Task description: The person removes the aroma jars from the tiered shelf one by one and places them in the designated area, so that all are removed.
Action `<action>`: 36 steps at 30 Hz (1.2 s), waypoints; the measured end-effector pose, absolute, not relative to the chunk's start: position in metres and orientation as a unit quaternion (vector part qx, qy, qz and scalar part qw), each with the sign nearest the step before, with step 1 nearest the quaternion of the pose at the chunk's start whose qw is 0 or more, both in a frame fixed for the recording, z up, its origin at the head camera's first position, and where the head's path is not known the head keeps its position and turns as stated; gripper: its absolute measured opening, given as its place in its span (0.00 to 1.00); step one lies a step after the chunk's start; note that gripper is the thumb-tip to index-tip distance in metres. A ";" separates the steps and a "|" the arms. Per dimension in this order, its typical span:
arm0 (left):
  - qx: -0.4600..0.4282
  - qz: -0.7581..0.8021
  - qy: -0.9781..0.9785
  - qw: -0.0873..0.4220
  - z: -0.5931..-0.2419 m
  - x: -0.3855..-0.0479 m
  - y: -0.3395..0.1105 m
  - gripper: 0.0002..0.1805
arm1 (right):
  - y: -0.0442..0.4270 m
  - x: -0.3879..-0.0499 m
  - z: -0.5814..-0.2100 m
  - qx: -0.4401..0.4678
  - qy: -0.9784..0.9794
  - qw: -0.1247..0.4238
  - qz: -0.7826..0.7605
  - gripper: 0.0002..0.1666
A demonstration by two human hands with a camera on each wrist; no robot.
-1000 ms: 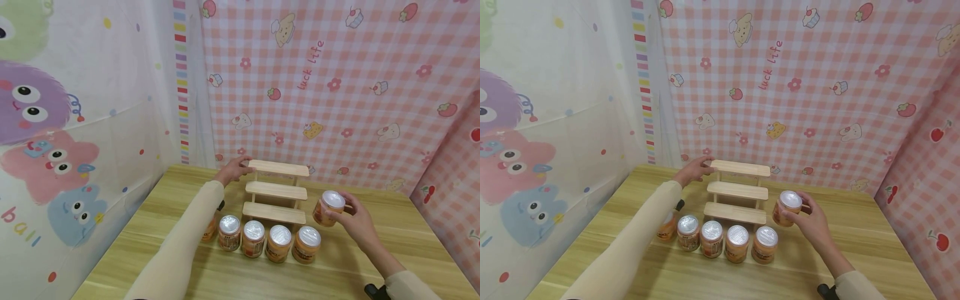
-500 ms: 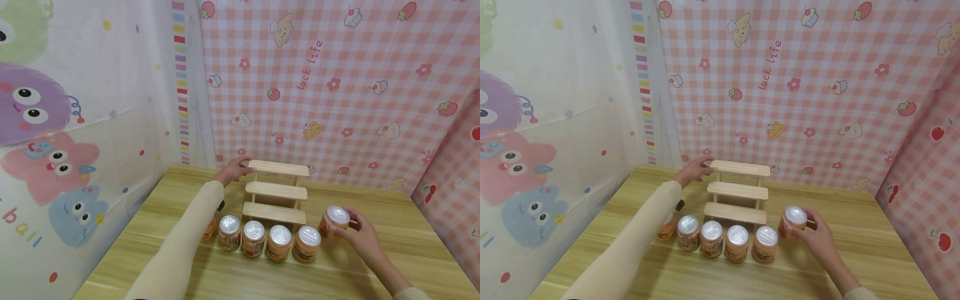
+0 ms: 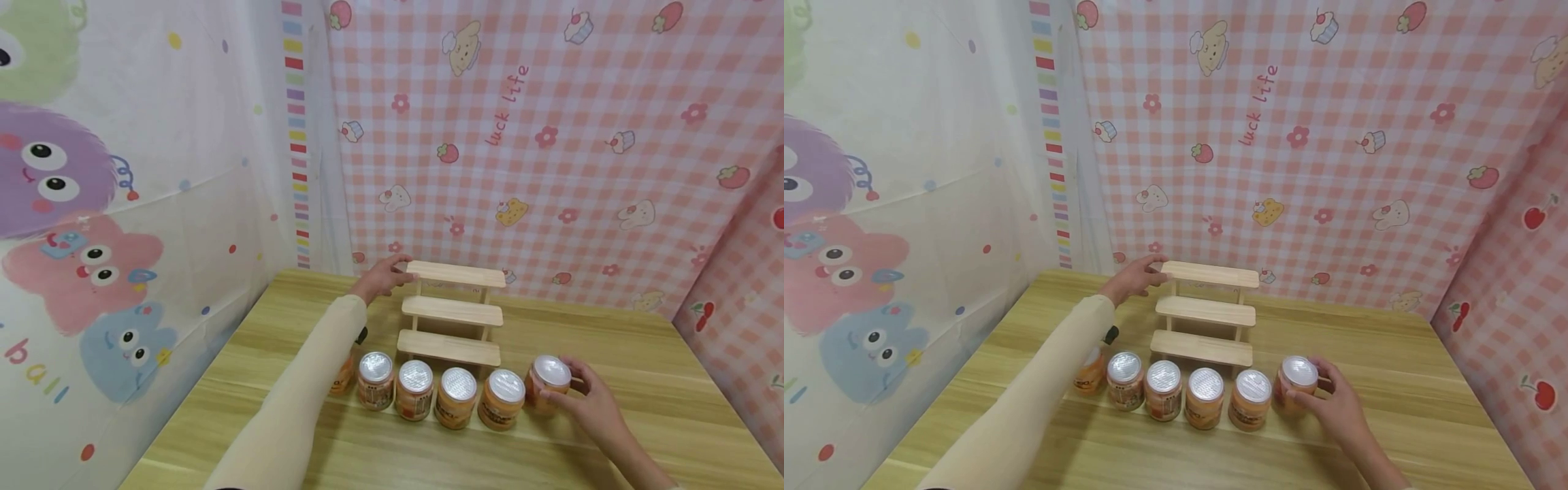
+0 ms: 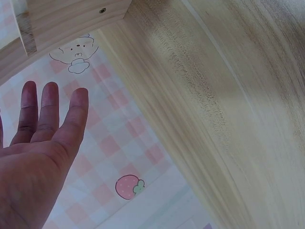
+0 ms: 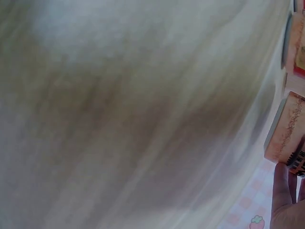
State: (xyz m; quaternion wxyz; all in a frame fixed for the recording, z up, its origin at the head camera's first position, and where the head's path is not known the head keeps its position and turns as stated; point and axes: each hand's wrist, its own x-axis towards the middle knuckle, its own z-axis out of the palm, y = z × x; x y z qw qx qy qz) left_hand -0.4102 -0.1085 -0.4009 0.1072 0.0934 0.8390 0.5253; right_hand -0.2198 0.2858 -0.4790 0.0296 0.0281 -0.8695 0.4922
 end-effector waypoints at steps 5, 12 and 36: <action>0.091 0.523 0.841 0.105 -0.400 -0.410 -0.108 0.30 | 0.286 -0.218 -0.485 0.026 -0.873 0.027 0.486 0.49; 0.087 0.526 0.839 0.107 -0.401 -0.411 -0.107 0.30 | 0.287 -0.215 -0.491 0.026 -0.865 0.041 0.500 0.47; 0.118 0.489 0.859 0.093 -0.395 -0.410 -0.099 0.32 | 0.302 -0.207 -0.487 0.055 -0.890 0.027 0.452 0.53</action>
